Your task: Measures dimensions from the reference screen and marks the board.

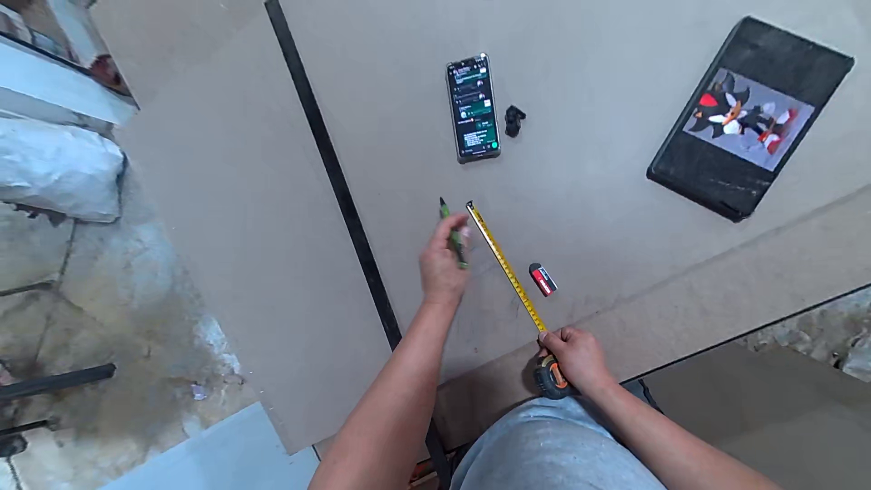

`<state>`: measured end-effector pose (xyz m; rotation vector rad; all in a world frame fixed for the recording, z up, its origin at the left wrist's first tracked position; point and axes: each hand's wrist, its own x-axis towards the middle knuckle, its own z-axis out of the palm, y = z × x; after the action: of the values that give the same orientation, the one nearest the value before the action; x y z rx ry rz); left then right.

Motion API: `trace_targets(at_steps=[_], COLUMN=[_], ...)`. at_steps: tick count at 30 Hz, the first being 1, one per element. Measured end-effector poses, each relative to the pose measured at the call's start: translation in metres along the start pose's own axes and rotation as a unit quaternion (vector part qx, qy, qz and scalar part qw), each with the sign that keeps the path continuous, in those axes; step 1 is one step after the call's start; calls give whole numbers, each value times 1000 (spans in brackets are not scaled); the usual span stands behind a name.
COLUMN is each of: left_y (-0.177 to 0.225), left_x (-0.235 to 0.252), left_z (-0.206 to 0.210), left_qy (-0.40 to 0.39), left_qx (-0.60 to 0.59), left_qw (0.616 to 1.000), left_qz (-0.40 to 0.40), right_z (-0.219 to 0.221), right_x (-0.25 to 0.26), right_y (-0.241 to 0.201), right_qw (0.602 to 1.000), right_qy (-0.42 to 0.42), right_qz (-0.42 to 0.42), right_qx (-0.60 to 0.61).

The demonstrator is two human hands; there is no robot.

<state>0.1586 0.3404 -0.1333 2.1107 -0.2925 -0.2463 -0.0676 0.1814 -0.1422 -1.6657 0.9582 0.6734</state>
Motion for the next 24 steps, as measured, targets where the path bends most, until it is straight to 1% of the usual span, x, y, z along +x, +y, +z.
trace_targets(at_steps=[2,4,7,9,11,13,15,17,19,22,24], left_y=[2,2,0,0,2,3,1,1,4,13,21], left_x=[12,26,43,53,59,63,66,68,71,78,84], left_z=[-9,-14,-16,-13,-11,-10,-10,-10,-9,-6,-1], left_qy=[76,101,98,130,143,124,82,45,16,-30,-53], left_qx=[-96,-136,-129,-95,-76,-88,-103,-81,-28,83,134], left_qw=[991,981,978,975,973,974,976,978,980,975,970], left_qz=[-48,-91,-133,-154,-162,-167,-175,-187,-195,-205,-196], right_z=[0,0,0,0,0,-1,-2,-1,-1,-2,-3], right_x=[-1,-1,-1,0,0,-1,-2,-1,-1,-2,-1], right_y=[0,0,-2,-2,-2,-5,-6,-6,-6,-7,-7], right_qw=[1000,1000,999,999,999,999,999,999,999,999,998], right_qy=[-5,-8,-11,-14,-15,-17,-18,-17,-18,-21,-25], right_qz=[2,1,5,11,14,19,21,20,20,29,34], right_qx=[14,22,35,40,38,35,30,30,37,40,46])
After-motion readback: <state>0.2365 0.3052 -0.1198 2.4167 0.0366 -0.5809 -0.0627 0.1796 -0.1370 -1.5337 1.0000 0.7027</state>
